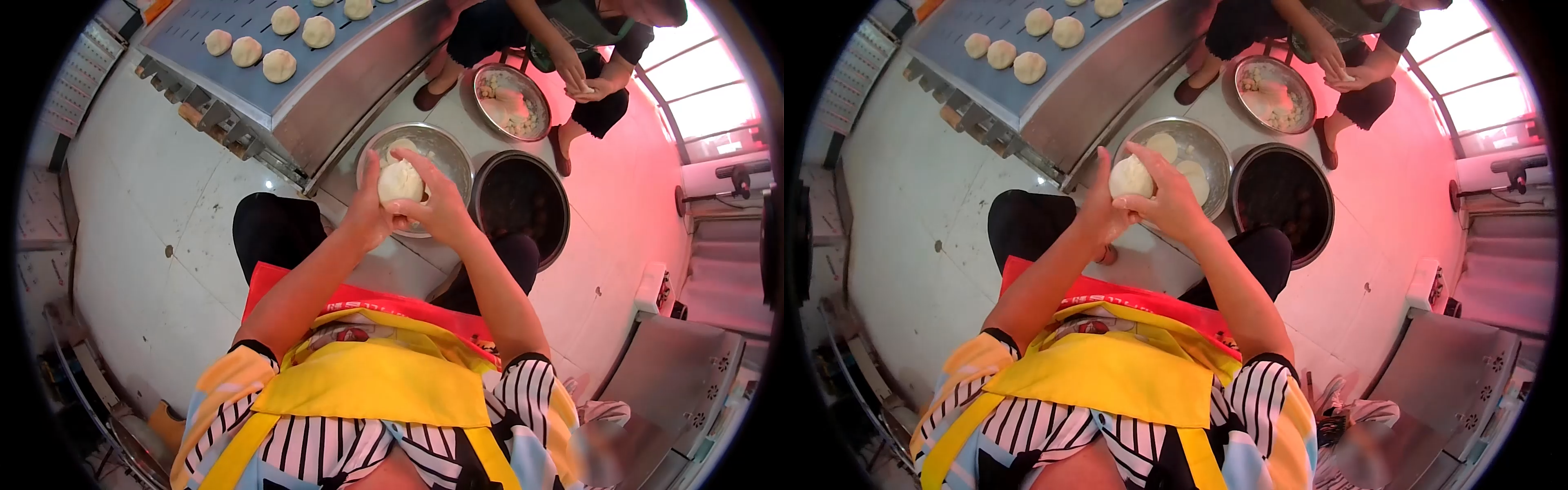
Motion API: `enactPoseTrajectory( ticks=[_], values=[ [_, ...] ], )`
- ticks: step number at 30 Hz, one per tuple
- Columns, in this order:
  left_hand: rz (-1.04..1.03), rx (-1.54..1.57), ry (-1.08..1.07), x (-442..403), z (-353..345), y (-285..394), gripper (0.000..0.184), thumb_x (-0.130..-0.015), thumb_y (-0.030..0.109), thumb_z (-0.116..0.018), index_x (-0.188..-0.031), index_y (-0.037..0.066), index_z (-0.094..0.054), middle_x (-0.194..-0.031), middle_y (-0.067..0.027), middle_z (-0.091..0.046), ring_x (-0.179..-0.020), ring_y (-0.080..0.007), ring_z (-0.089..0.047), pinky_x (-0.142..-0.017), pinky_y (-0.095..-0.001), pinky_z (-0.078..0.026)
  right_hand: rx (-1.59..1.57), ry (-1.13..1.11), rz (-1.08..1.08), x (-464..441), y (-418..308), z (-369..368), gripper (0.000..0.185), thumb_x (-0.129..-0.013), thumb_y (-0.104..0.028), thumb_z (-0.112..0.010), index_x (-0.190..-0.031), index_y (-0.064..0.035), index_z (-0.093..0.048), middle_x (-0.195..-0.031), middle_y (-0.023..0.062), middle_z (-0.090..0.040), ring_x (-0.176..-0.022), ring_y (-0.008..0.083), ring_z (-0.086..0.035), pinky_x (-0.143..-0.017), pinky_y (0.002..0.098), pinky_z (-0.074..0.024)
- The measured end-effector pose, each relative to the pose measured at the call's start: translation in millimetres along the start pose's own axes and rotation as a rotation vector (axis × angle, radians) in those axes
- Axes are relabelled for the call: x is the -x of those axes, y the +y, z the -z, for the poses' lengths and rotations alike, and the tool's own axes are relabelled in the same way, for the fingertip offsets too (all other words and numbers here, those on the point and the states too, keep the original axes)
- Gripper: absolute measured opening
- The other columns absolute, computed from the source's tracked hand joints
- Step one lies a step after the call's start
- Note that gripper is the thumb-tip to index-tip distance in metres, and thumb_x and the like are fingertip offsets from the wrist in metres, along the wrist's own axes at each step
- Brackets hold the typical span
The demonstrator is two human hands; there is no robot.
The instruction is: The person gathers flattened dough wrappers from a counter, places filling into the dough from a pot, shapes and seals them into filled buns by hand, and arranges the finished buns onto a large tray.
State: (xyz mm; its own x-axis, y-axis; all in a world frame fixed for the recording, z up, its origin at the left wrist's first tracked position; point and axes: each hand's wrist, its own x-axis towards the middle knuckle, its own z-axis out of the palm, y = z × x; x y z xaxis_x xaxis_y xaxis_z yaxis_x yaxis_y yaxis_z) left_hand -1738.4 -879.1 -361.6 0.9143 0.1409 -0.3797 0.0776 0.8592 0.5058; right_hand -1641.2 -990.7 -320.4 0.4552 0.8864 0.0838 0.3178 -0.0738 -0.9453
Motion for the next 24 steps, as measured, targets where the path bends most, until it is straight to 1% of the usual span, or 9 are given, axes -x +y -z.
enactPoseTrajectory(
  ticks=[6,9,12,16,17,19,22,23,24],
  values=[
    [-0.082,-0.187,0.048,19,-15,4,0.072,-0.087,0.073,-0.030,-0.117,0.012,-0.054,-0.096,-0.0029,-0.063,-0.083,-0.0129,-0.060,-0.061,-0.0285,-0.043,-0.181,0.098,0.123,9,2,-6,0.062,-0.075,-0.020,-0.071,-0.131,-0.0068,-0.048,-0.131,0.0107,-0.051,-0.121,0.0221,-0.048,-0.096,0.0346,-0.0406],
    [-0.267,-0.239,0.032,17,-21,2,0.069,-0.088,0.070,-0.034,-0.108,0.008,-0.055,-0.088,-0.0050,-0.062,-0.071,-0.0147,-0.061,-0.049,-0.0258,-0.043,-0.295,0.169,0.135,13,5,3,0.051,-0.076,-0.016,-0.069,-0.123,-0.0052,-0.054,-0.125,0.0100,-0.055,-0.116,0.0214,-0.051,-0.094,0.0352,-0.0423],
    [-0.416,-0.406,0.285,16,-35,-9,0.068,-0.088,0.069,-0.034,-0.106,0.007,-0.055,-0.084,-0.0058,-0.062,-0.066,-0.0146,-0.061,-0.048,-0.0244,-0.043,-0.358,0.088,0.019,12,2,21,0.040,-0.077,-0.014,-0.067,-0.115,-0.0043,-0.057,-0.118,0.0083,-0.058,-0.111,0.0199,-0.054,-0.093,0.0354,-0.0427],
    [-0.184,-0.160,-0.050,21,-31,-2,0.069,-0.090,0.068,-0.029,-0.106,0.006,-0.056,-0.081,-0.0070,-0.063,-0.064,-0.0159,-0.061,-0.046,-0.0241,-0.041,-0.575,0.050,0.017,26,-2,17,0.054,-0.076,-0.015,-0.070,-0.124,-0.0033,-0.050,-0.118,0.0077,-0.055,-0.109,0.0169,-0.053,-0.085,0.0324,-0.0488],
    [-0.115,-0.068,0.040,23,-40,-1,0.071,-0.090,0.068,-0.026,-0.105,0.005,-0.056,-0.080,-0.0070,-0.062,-0.062,-0.0167,-0.061,-0.045,-0.0245,-0.041,-0.623,0.016,0.000,28,-6,15,0.057,-0.076,-0.016,-0.071,-0.127,-0.0034,-0.048,-0.122,0.0089,-0.054,-0.111,0.0177,-0.052,-0.084,0.0324,-0.0493],
    [-0.100,-0.148,-0.019,24,-39,-2,0.071,-0.090,0.068,-0.026,-0.105,0.005,-0.056,-0.080,-0.0068,-0.062,-0.061,-0.0170,-0.061,-0.045,-0.0250,-0.041,-0.617,-0.117,-0.112,27,-13,16,0.056,-0.081,-0.020,-0.066,-0.129,-0.0016,-0.046,-0.125,0.0109,-0.053,-0.105,0.0209,-0.057,-0.073,0.0320,-0.0535],
    [-0.205,-0.273,-0.093,20,-33,-1,0.067,-0.091,0.066,-0.030,-0.106,0.005,-0.055,-0.082,-0.0069,-0.062,-0.060,-0.0173,-0.061,-0.044,-0.0255,-0.041,-1.016,-0.066,-0.098,22,-16,14,0.050,-0.084,-0.019,-0.058,-0.128,0.0007,-0.045,-0.122,0.0119,-0.053,-0.096,0.0230,-0.062,-0.068,0.0312,-0.0542],
    [-0.253,-0.334,-0.076,19,-32,-1,0.066,-0.091,0.065,-0.031,-0.107,0.006,-0.054,-0.083,-0.0070,-0.062,-0.060,-0.0173,-0.061,-0.045,-0.0256,-0.042,-0.897,-0.111,-0.098,22,-17,17,0.045,-0.088,-0.020,-0.050,-0.127,0.0021,-0.046,-0.123,0.0130,-0.053,-0.094,0.0250,-0.062,-0.068,0.0327,-0.0544],
    [-0.300,-0.394,-0.060,19,-32,-3,0.065,-0.091,0.065,-0.032,-0.108,0.006,-0.053,-0.084,-0.0072,-0.062,-0.061,-0.0173,-0.061,-0.045,-0.0257,-0.042,-0.891,-0.126,-0.117,21,-15,19,0.048,-0.087,-0.022,-0.053,-0.127,0.0020,-0.045,-0.122,0.0130,-0.054,-0.095,0.0244,-0.062,-0.069,0.0325,-0.0541]
  ],
)
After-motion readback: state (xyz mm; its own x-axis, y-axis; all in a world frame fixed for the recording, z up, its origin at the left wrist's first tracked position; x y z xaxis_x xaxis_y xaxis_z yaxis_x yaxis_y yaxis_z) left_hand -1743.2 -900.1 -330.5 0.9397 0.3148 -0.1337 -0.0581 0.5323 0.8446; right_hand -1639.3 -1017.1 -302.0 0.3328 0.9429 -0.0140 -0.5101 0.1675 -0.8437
